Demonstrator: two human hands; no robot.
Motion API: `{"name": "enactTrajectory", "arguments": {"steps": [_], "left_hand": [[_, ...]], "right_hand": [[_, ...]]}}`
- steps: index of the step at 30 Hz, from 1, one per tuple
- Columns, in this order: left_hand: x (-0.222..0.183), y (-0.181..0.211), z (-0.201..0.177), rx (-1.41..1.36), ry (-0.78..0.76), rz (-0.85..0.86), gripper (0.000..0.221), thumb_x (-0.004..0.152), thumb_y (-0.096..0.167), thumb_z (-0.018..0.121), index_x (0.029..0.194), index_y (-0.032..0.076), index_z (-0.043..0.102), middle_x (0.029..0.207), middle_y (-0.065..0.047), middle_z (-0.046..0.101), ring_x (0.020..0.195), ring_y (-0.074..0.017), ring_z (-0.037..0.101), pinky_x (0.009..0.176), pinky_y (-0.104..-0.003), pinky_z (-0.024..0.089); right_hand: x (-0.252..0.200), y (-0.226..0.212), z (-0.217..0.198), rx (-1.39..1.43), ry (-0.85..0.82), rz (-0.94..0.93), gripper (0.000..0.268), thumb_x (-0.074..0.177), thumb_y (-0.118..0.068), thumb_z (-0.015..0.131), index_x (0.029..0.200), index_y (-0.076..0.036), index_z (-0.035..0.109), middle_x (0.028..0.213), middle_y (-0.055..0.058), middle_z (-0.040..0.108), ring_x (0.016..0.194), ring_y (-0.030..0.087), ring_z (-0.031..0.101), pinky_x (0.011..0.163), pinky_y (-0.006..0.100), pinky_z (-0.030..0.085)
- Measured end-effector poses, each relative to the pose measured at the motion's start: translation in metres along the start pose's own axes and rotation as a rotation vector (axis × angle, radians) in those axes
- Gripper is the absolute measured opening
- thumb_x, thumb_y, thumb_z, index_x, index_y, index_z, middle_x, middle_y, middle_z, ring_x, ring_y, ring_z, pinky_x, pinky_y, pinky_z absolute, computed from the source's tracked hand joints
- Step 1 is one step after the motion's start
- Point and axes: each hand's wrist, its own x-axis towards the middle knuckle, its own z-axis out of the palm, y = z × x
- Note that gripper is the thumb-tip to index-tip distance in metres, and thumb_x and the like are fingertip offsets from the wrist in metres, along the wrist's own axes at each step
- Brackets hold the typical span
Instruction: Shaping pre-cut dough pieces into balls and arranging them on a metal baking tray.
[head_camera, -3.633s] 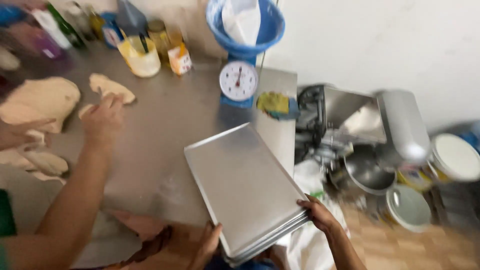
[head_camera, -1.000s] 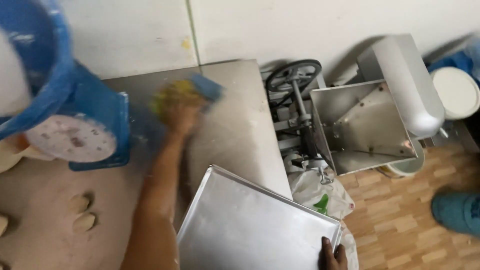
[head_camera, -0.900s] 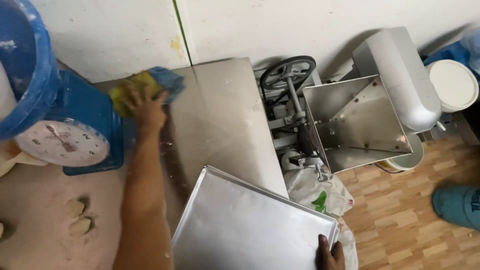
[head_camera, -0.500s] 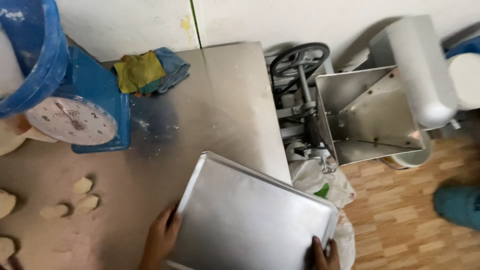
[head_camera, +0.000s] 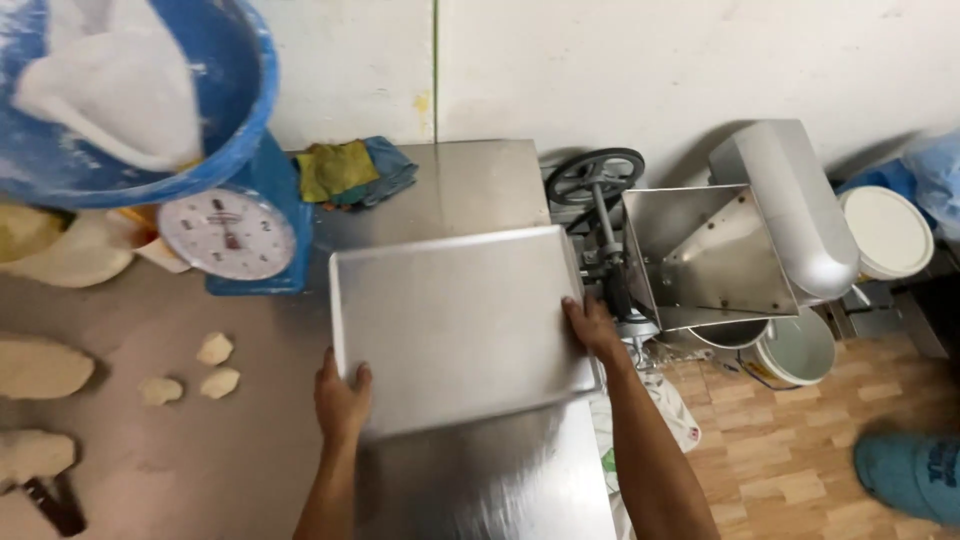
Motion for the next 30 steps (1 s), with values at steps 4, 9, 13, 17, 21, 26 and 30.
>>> {"name": "enactTrajectory", "arguments": {"steps": [4, 9, 13, 17, 21, 26, 30], "left_hand": [[0.021, -0.005, -0.002, -0.163, -0.092, -0.021, 0.071, 0.084, 0.037, 0.073, 0.145, 0.004, 0.059, 0.123, -0.025, 0.067, 0.113, -0.0451, 0.067, 0.09, -0.058, 0.057], [0.017, 0.031, 0.004, -0.457, 0.059, -0.003, 0.065, 0.081, 0.026, 0.075, 0.139, -0.002, 0.064, 0.122, -0.03, 0.065, 0.114, -0.0488, 0.064, 0.091, -0.056, 0.055], [0.049, 0.034, 0.043, -0.556, 0.282, 0.185, 0.05, 0.078, 0.008, 0.07, 0.125, -0.006, 0.072, 0.113, -0.033, 0.07, 0.109, -0.0495, 0.066, 0.094, -0.054, 0.053], [0.061, 0.052, 0.037, -0.655, 0.249, -0.005, 0.045, 0.079, 0.006, 0.063, 0.123, 0.006, 0.076, 0.112, -0.024, 0.074, 0.115, -0.0428, 0.067, 0.097, -0.051, 0.053], [0.075, 0.044, 0.042, -0.444, 0.123, -0.05, 0.048, 0.085, 0.014, 0.061, 0.131, 0.022, 0.071, 0.112, -0.017, 0.076, 0.11, -0.0366, 0.071, 0.095, -0.047, 0.058], [0.044, 0.037, -0.009, -0.461, 0.344, 0.257, 0.032, 0.079, 0.017, 0.073, 0.11, 0.012, 0.076, 0.101, -0.014, 0.074, 0.096, -0.0393, 0.072, 0.082, -0.048, 0.059], [0.025, 0.012, -0.069, -0.178, 0.566, 0.252, 0.029, 0.074, 0.006, 0.068, 0.103, 0.007, 0.07, 0.105, -0.016, 0.065, 0.099, -0.0386, 0.059, 0.088, -0.051, 0.05]], "right_hand": [[-0.057, -0.006, -0.014, 0.005, 0.012, 0.083, 0.093, 0.097, -0.068, 0.052, 0.14, 0.014, 0.054, 0.13, 0.041, 0.062, 0.129, 0.052, 0.056, 0.111, 0.06, 0.042], [-0.013, 0.06, 0.02, 0.228, 0.08, 0.289, 0.082, 0.091, -0.067, 0.066, 0.146, -0.005, 0.058, 0.132, 0.028, 0.066, 0.126, 0.044, 0.06, 0.104, 0.056, 0.05], [-0.017, 0.01, 0.01, 0.396, 0.109, 0.312, 0.076, 0.094, -0.048, 0.071, 0.148, 0.003, 0.055, 0.14, 0.037, 0.055, 0.131, 0.05, 0.054, 0.105, 0.061, 0.046], [0.011, 0.04, 0.01, 0.384, 0.028, 0.22, 0.082, 0.098, -0.044, 0.07, 0.147, 0.017, 0.044, 0.136, 0.047, 0.05, 0.121, 0.055, 0.057, 0.096, 0.063, 0.05], [0.024, 0.043, 0.011, 0.133, 0.087, 0.124, 0.076, 0.106, -0.052, 0.057, 0.143, 0.013, 0.05, 0.134, 0.044, 0.054, 0.125, 0.057, 0.054, 0.1, 0.066, 0.045], [-0.015, 0.014, 0.018, -0.389, 0.392, -0.042, 0.082, 0.084, -0.044, 0.075, 0.152, -0.007, 0.047, 0.132, 0.027, 0.052, 0.111, 0.057, 0.062, 0.085, 0.073, 0.053], [-0.082, 0.009, 0.045, -0.259, 0.545, -0.66, 0.059, 0.09, -0.022, 0.075, 0.142, -0.001, 0.055, 0.115, 0.028, 0.055, 0.107, 0.055, 0.059, 0.094, 0.059, 0.05]]}}
